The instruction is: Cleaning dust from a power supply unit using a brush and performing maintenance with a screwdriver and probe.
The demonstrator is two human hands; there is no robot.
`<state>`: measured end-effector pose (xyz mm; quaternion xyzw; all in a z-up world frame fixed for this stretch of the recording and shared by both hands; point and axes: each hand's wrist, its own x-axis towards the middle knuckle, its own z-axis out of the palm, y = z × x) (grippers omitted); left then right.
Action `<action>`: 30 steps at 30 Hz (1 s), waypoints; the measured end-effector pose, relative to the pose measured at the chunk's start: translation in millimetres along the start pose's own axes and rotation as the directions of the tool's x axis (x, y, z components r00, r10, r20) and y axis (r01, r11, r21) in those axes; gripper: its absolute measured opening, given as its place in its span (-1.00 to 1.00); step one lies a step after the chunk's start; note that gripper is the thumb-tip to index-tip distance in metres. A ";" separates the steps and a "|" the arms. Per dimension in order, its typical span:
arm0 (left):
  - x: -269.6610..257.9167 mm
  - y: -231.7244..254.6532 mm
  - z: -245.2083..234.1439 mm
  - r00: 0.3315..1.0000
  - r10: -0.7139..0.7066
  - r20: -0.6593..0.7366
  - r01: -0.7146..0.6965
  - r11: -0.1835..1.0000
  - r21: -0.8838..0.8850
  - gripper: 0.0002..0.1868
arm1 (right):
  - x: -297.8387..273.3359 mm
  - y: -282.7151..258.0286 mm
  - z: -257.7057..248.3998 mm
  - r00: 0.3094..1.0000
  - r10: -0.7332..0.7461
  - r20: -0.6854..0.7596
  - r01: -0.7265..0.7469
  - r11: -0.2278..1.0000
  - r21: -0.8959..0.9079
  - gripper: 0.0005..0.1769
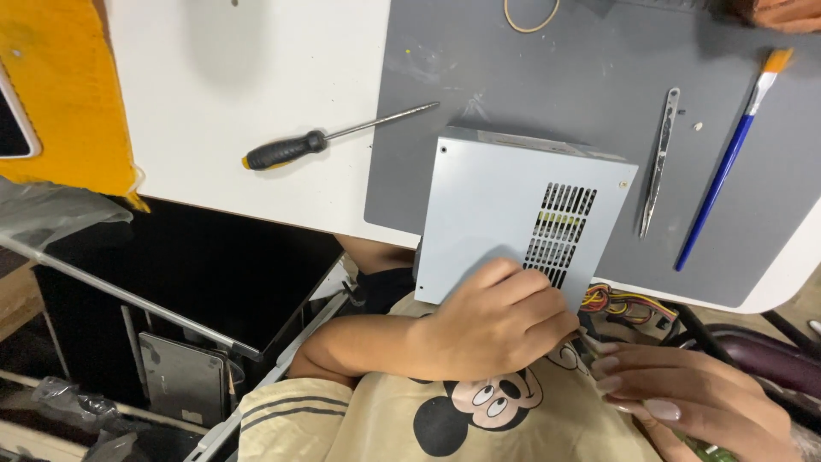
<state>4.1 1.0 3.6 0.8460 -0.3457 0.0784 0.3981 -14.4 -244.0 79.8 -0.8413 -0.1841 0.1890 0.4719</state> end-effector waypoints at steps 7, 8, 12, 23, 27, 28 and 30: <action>-6.1 2.5 9.2 0.999 0.027 -0.020 -0.025 0.996 0.086 -0.78 | -16.4 16.6 -0.6 0.996 -0.056 -0.077 0.049 0.995 -0.081 -0.75; -5.9 2.7 8.5 1.000 0.025 -0.018 -0.023 0.996 0.091 -0.75 | -13.2 8.6 2.4 0.988 -0.010 -0.156 0.002 0.999 -0.052 -0.82; 1.9 5.4 2.0 0.996 0.061 -0.059 -0.054 0.992 0.112 -0.66 | -7.2 -9.1 7.1 0.959 -0.035 -0.283 0.046 0.998 0.030 -0.78; 15.5 12.2 -21.2 0.984 0.139 -0.107 -0.130 0.987 0.091 -0.72 | -19.8 24.1 20.6 0.861 -0.167 -0.480 0.250 0.961 0.115 -0.48; 14.0 -20.5 -37.2 0.958 0.138 -0.253 -0.115 0.988 0.102 -0.84 | -21.0 47.2 25.8 0.834 -0.162 -0.527 0.336 0.908 0.252 -0.42; 19.7 -35.1 -50.8 0.959 0.130 -0.254 -0.106 0.989 0.107 -0.84 | -15.3 51.6 33.4 0.838 -0.163 -0.520 0.336 0.906 0.258 -0.42; 26.5 -62.8 -78.3 0.944 0.049 -0.325 0.003 0.987 0.158 -0.85 | -5.2 60.3 50.2 0.661 0.055 -0.749 0.252 0.923 0.290 -0.55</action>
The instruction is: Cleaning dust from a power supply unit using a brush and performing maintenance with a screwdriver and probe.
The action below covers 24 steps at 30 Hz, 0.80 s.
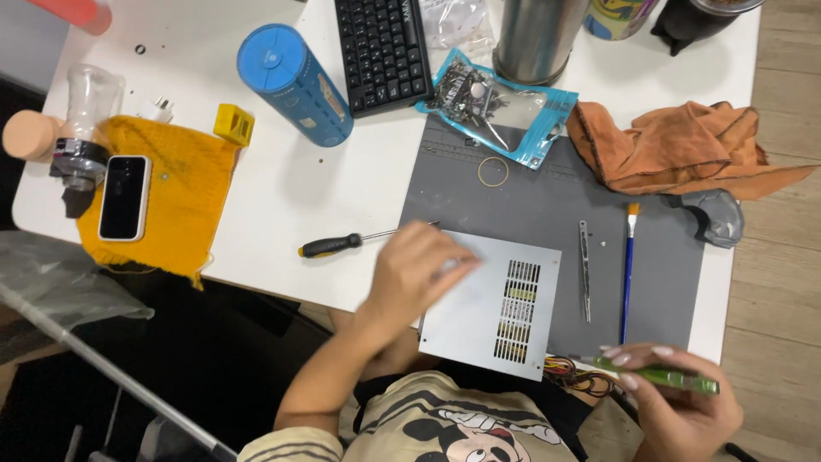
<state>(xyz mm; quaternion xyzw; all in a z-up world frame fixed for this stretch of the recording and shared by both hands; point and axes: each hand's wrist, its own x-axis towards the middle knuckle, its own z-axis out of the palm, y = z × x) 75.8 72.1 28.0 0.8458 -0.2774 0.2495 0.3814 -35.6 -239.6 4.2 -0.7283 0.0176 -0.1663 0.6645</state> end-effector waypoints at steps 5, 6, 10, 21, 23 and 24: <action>18.2 -106.6 -0.9 0.967 -0.252 -0.039 0.254 0.966 0.051 -0.89 | 10.0 80.1 -10.8 0.989 0.149 0.020 -0.147 0.929 0.338 -0.56; 19.4 -130.9 3.6 0.953 -0.303 -0.010 0.303 0.950 0.079 -0.87 | 10.6 91.1 -10.0 0.974 0.225 0.005 -0.209 0.899 0.386 -0.57; 19.8 -188.6 32.4 0.906 -0.405 0.121 0.393 0.913 0.114 -0.76 | 6.4 109.2 -11.9 0.949 0.316 0.015 -0.282 0.825 0.490 -0.55; 12.0 -237.4 60.3 0.905 -0.419 0.076 0.406 0.904 0.136 -0.78 | 8.3 96.4 -15.2 0.944 0.330 -0.010 -0.289 0.840 0.459 -0.57; 12.5 -235.2 59.3 0.898 -0.433 0.078 0.421 0.898 0.130 -0.78 | 9.4 95.0 -15.2 0.944 0.331 -0.005 -0.292 0.839 0.459 -0.57; 12.3 -233.9 58.9 0.892 -0.445 0.077 0.435 0.892 0.125 -0.79 | 9.7 94.2 -15.3 0.944 0.330 0.001 -0.293 0.839 0.459 -0.57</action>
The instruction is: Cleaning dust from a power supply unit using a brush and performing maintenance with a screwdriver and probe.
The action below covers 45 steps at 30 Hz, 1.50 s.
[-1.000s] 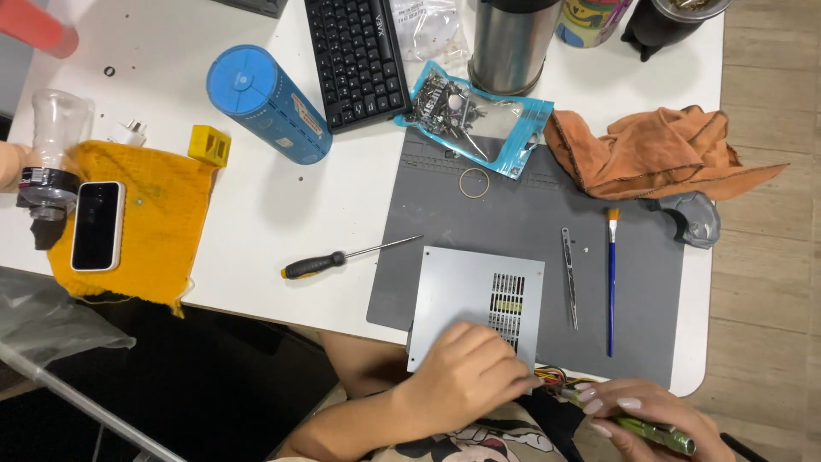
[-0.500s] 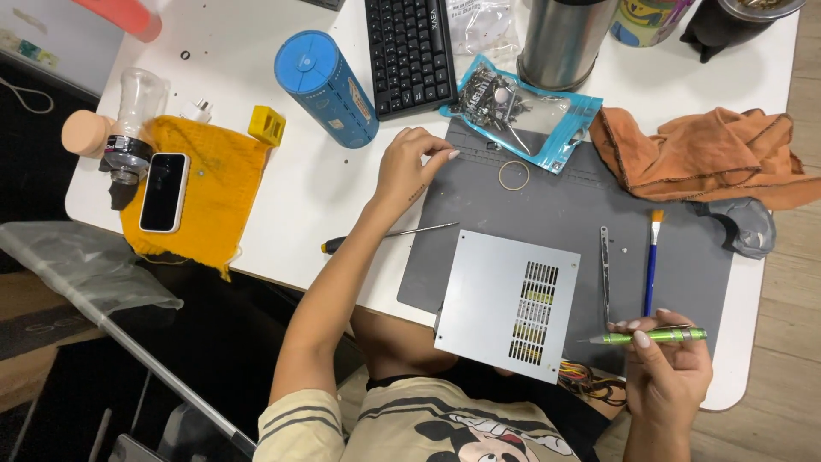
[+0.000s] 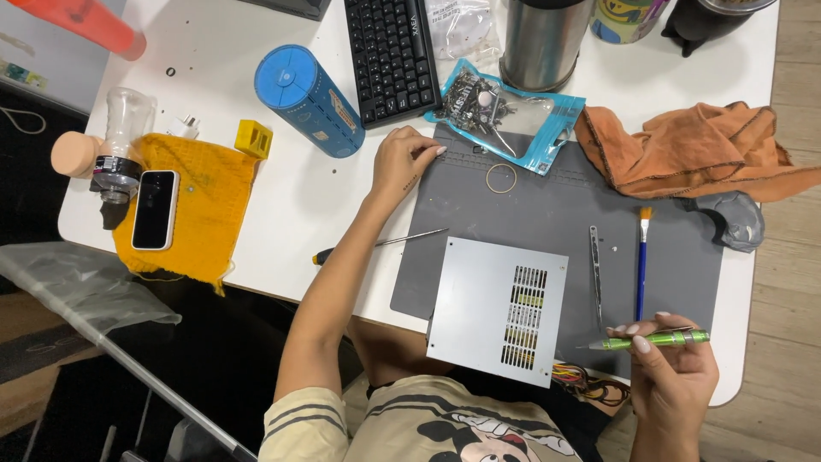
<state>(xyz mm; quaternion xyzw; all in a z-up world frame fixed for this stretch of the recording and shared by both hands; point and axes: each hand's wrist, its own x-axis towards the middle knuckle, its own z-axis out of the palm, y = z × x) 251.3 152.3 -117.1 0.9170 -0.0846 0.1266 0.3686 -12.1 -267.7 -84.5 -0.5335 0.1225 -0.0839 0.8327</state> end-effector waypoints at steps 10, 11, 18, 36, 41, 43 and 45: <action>-6.4 19.1 -17.9 0.999 -0.025 0.044 0.025 1.000 0.004 -0.58 | -2.9 -20.9 18.7 0.998 -0.053 0.034 0.055 0.996 -0.076 -0.60; -6.8 18.9 -18.5 0.999 -0.005 0.037 0.005 1.000 0.012 -0.55 | -1.6 -24.4 22.2 0.996 -0.074 0.040 0.078 0.992 -0.098 -0.60; -27.7 100.3 -52.1 0.998 0.058 0.006 -0.056 0.988 -0.142 -0.70 | 38.5 -37.9 48.9 0.964 -0.263 0.042 0.266 0.946 -0.185 -0.62; -82.2 183.2 -7.7 0.826 0.461 0.324 -0.405 0.886 -0.227 -0.76 | 48.9 -69.0 130.8 0.852 -0.350 0.390 0.517 0.684 -0.515 -0.60; -83.5 184.6 -14.5 0.840 0.453 0.297 -0.389 0.886 -0.251 -0.78 | 51.0 -74.4 131.7 0.818 -0.333 0.470 0.570 0.580 -0.582 -0.52; -82.4 187.5 -17.6 0.846 0.457 0.274 -0.391 0.882 -0.262 -0.78 | 50.9 -75.6 130.7 0.810 -0.321 0.491 0.584 0.507 -0.633 -0.49; -81.1 190.6 -22.2 0.853 0.465 0.237 -0.406 0.876 -0.259 -0.81 | 51.0 -77.2 131.5 0.722 -0.338 0.604 0.692 0.354 -0.629 -0.58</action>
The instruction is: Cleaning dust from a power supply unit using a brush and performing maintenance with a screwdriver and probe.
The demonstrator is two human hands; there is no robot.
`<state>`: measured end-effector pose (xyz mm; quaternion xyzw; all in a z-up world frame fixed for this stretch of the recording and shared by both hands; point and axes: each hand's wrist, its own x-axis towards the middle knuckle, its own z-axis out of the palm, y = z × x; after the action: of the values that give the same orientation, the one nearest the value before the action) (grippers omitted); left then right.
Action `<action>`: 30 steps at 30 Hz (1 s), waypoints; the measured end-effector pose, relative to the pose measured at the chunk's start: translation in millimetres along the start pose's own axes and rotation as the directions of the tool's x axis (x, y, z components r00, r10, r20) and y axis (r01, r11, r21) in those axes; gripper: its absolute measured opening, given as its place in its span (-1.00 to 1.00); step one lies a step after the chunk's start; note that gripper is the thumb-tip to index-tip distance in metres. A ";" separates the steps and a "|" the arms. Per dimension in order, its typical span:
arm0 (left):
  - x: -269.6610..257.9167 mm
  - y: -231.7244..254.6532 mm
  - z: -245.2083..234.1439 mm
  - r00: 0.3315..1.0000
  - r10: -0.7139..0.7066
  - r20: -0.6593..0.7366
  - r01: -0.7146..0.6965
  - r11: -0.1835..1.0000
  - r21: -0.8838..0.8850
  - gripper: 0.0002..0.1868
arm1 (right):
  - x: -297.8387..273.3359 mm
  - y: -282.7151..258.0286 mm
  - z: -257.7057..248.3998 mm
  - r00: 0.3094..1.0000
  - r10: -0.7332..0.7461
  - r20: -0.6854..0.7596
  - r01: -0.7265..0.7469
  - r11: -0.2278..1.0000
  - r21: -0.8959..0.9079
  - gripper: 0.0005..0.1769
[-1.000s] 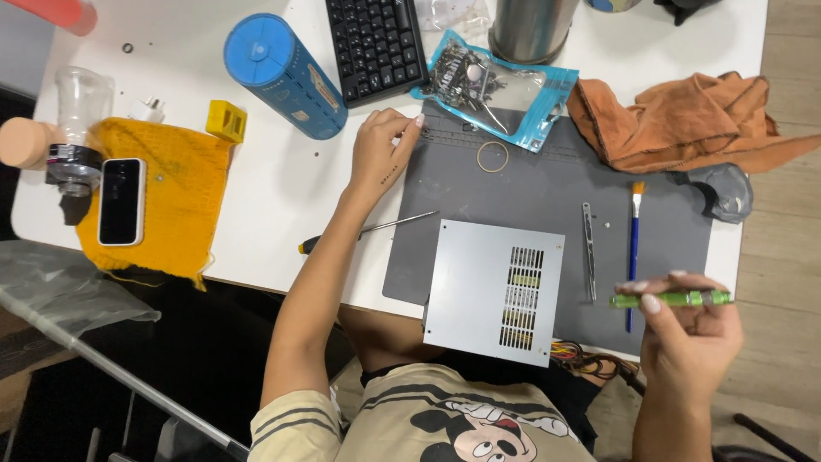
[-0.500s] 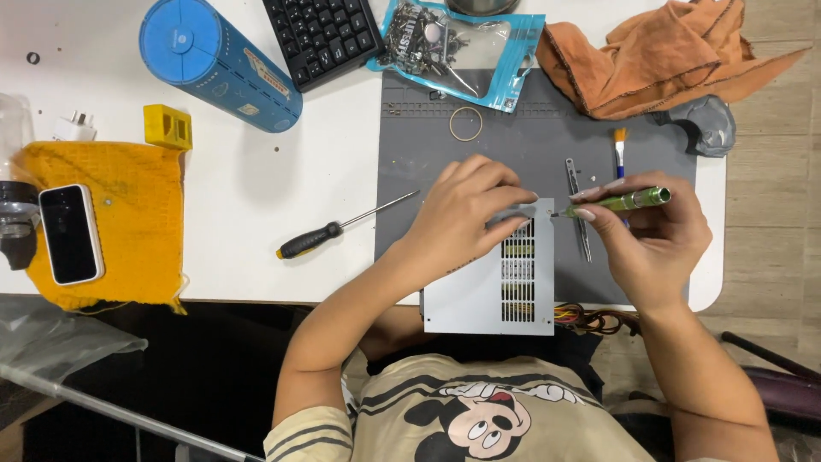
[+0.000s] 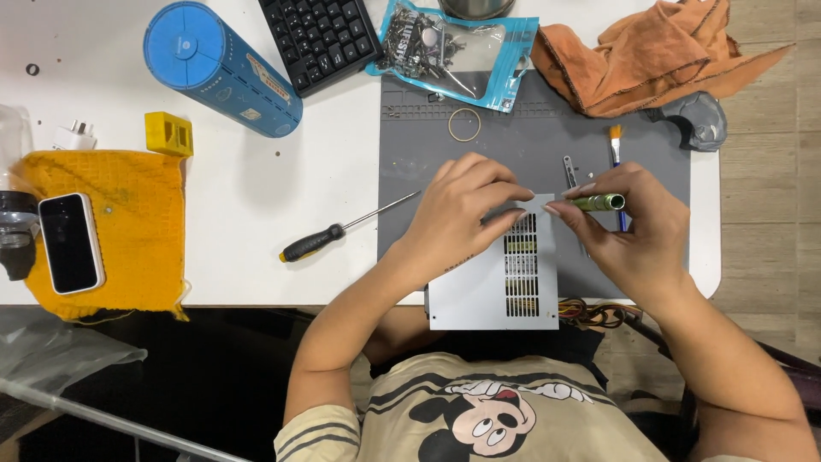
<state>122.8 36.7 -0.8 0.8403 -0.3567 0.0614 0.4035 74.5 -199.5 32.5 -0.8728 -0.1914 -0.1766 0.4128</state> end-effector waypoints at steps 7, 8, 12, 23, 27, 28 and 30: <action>7.2 15.5 -24.4 0.983 0.044 -0.176 -0.049 0.999 -0.024 -0.90 | 9.9 -5.0 -2.7 0.998 0.020 0.067 -0.013 0.995 -0.099 -0.74; 11.3 20.2 -29.6 0.968 0.065 -0.243 -0.071 0.997 -0.018 -0.90 | 14.3 -7.6 -4.7 0.993 0.009 0.120 -0.002 0.998 -0.058 -0.78; 23.9 37.9 -42.8 0.926 0.143 -0.349 -0.151 0.989 0.003 -0.86 | 29.2 -11.9 -14.9 0.961 0.029 0.276 -0.045 0.998 0.053 -0.84; 41.5 46.9 -13.0 0.879 0.397 -0.266 -0.306 0.895 0.326 -0.70 | 23.9 18.5 -13.3 0.915 0.096 0.391 -0.125 0.991 0.048 -0.56; 40.9 51.4 -18.9 0.871 0.417 -0.258 -0.294 0.865 0.407 -0.69 | 12.3 -1.2 1.6 0.906 0.300 0.300 -0.381 0.886 0.264 -0.55; 40.7 50.6 -18.0 0.873 0.414 -0.260 -0.290 0.866 0.407 -0.69 | 7.7 0.9 6.1 0.904 0.300 0.304 -0.382 0.886 0.263 -0.55; 40.6 48.7 -17.0 0.863 0.450 -0.228 -0.335 0.849 0.409 -0.63 | -0.7 4.8 15.5 0.894 0.340 0.293 -0.446 0.740 0.503 -0.69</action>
<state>124.3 6.2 57.3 0.7860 -0.4367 0.3403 0.2751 78.5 -190.3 19.8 -0.7466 -0.0823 0.0589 0.6576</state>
